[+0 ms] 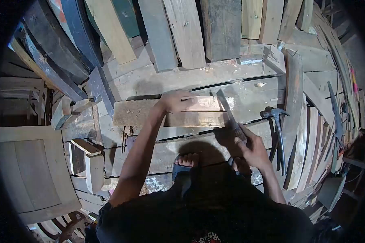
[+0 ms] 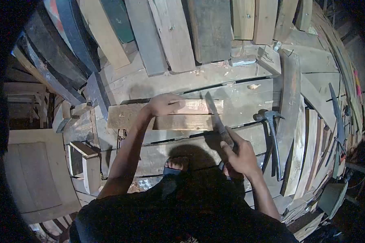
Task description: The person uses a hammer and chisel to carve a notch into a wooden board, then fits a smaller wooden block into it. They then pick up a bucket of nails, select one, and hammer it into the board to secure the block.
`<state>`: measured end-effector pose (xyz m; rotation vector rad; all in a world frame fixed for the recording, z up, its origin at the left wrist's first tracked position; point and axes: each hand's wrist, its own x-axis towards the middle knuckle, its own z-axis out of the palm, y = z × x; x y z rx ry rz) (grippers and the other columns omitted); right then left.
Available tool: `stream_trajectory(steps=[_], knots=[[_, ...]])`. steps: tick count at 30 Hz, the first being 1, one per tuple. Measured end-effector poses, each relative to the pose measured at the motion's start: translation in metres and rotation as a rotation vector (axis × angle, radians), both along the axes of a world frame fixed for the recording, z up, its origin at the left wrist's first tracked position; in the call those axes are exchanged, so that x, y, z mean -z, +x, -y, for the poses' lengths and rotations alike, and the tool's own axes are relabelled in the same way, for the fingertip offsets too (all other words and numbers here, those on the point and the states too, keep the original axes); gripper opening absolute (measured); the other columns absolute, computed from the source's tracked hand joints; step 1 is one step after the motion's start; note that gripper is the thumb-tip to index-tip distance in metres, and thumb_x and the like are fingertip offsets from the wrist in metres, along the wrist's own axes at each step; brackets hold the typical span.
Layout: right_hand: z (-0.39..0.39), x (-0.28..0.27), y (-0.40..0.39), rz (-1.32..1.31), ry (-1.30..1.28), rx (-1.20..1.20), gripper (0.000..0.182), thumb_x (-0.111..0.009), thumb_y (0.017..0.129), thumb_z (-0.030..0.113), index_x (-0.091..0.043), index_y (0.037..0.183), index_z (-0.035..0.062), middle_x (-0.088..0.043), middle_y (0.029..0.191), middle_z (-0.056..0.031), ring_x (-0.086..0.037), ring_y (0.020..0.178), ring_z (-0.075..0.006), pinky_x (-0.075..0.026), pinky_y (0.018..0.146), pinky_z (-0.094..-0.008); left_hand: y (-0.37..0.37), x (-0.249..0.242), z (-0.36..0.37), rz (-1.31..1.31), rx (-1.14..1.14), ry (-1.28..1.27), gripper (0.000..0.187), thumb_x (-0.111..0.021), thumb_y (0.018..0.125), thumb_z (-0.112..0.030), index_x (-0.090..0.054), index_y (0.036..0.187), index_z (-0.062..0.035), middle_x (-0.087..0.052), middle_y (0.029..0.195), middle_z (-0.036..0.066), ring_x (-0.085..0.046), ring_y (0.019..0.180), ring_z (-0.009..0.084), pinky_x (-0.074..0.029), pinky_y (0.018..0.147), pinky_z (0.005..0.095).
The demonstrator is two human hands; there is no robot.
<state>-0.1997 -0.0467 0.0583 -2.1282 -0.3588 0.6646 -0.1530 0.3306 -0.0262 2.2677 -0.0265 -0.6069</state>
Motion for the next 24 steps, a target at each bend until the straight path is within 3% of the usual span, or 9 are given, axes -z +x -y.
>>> stream_trajectory(steps=[1,4,6,8,11,15,18,21,24], knots=[[0.000,-0.006,0.001,-0.046,-0.012,0.028,0.058,-0.068,0.104,0.023,-0.055,0.155,-0.0019,-0.078,0.099,-0.0268,-0.080,0.081,-0.0314,-0.060,0.086,-0.0419,-0.002,0.000,0.001,0.114,0.098,0.104,0.055,-0.071,0.099,-0.054,-0.074,0.136,-0.0130,-0.073,0.135,0.020,-0.068,0.126,0.0361,-0.053,0.107,0.0422],[0.013,0.023,0.001,0.207,0.088,-0.096,0.058,-0.067,0.105,0.023,-0.053,0.156,-0.0022,-0.075,0.074,-0.0172,-0.076,0.060,-0.0230,-0.060,0.069,-0.0372,-0.003,-0.005,0.004,0.085,0.097,0.126,0.056,-0.076,0.095,-0.055,-0.074,0.135,-0.0155,-0.072,0.134,0.020,-0.068,0.125,0.0375,-0.053,0.107,0.0439],[0.002,-0.020,0.006,-0.233,0.001,-0.068,0.058,-0.067,0.105,0.023,-0.054,0.155,-0.0028,-0.077,0.078,-0.0202,-0.079,0.068,-0.0267,-0.061,0.074,-0.0379,-0.003,-0.002,0.003,0.139,0.096,0.138,0.059,-0.079,0.091,-0.056,-0.075,0.135,-0.0157,-0.073,0.129,0.020,-0.069,0.123,0.0380,-0.054,0.105,0.0446],[-0.003,-0.025,0.006,-0.145,-0.011,-0.007,0.058,-0.068,0.104,0.023,-0.055,0.154,-0.0035,-0.078,0.104,-0.0284,-0.081,0.084,-0.0341,-0.060,0.088,-0.0426,-0.006,0.002,0.003,0.175,0.095,0.142,0.060,-0.079,0.091,-0.056,-0.075,0.135,-0.0159,-0.073,0.127,0.020,-0.069,0.122,0.0382,-0.054,0.105,0.0448],[0.001,-0.006,0.004,0.074,0.034,-0.030,0.056,-0.069,0.104,0.024,-0.058,0.151,-0.0039,-0.077,0.120,-0.0295,-0.078,0.110,-0.0369,-0.057,0.101,-0.0424,-0.010,0.007,0.005,0.182,0.053,0.184,0.063,-0.079,0.090,-0.058,-0.074,0.136,-0.0157,-0.073,0.128,0.020,-0.068,0.123,0.0385,-0.054,0.105,0.0446],[0.015,-0.019,0.024,-0.106,0.036,0.037,0.056,-0.071,0.104,0.025,-0.058,0.152,-0.0007,-0.073,0.133,-0.0283,-0.070,0.130,-0.0344,-0.051,0.111,-0.0405,-0.007,0.009,0.003,0.170,0.055,0.226,0.068,-0.079,0.088,-0.061,-0.073,0.136,-0.0137,-0.073,0.131,0.020,-0.069,0.124,0.0382,-0.054,0.106,0.0438],[0.018,-0.017,0.028,0.037,0.119,0.117,0.058,-0.071,0.104,0.024,-0.056,0.155,0.0005,-0.070,0.138,-0.0276,-0.067,0.133,-0.0329,-0.048,0.114,-0.0402,-0.007,0.003,0.006,0.134,0.051,0.237,0.070,-0.079,0.087,-0.063,-0.073,0.135,-0.0124,-0.072,0.133,0.021,-0.069,0.124,0.0386,-0.054,0.106,0.0441],[0.028,-0.025,0.037,-0.153,-0.054,-0.091,0.057,-0.070,0.105,0.024,-0.056,0.155,0.0007,-0.069,0.140,-0.0270,-0.067,0.135,-0.0336,-0.048,0.115,-0.0406,-0.006,-0.001,0.006,0.144,0.068,0.219,0.070,-0.079,0.086,-0.063,-0.073,0.135,-0.0128,-0.072,0.133,0.020,-0.069,0.125,0.0383,-0.054,0.106,0.0444],[0.034,-0.023,0.036,-0.174,-0.014,-0.044,0.057,-0.070,0.105,0.024,-0.056,0.155,0.0017,-0.068,0.143,-0.0264,-0.065,0.137,-0.0343,-0.047,0.116,-0.0411,-0.007,-0.005,0.009,0.144,0.056,0.239,0.070,-0.079,0.086,-0.063,-0.073,0.136,-0.0138,-0.072,0.132,0.020,-0.068,0.125,0.0380,-0.053,0.107,0.0446]])
